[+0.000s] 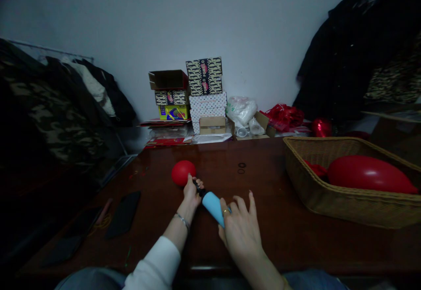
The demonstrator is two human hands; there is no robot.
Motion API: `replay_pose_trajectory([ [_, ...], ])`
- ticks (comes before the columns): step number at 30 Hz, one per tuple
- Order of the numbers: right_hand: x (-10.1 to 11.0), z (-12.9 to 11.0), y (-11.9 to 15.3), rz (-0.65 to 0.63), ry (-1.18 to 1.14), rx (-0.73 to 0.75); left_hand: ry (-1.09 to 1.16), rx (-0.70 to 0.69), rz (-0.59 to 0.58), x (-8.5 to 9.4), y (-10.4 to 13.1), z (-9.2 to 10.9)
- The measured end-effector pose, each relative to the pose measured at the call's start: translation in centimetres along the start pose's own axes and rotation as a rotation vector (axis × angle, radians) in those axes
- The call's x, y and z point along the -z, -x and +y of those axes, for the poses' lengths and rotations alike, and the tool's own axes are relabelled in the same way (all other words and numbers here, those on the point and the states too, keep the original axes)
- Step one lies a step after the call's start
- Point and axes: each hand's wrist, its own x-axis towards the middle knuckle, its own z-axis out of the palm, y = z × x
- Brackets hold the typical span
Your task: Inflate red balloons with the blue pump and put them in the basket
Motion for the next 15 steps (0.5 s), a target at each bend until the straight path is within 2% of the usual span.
replay_pose_trajectory([
  [8, 0.6, 0.9, 0.5, 0.076, -0.003, 0.049, 0.060, 0.006, -0.031, -0.1, -1.3, 2.7],
  [15, 1.1, 1.1, 0.4, 0.080, 0.010, 0.027, 0.072, 0.024, -0.035, -0.2, -0.9, 2.3],
])
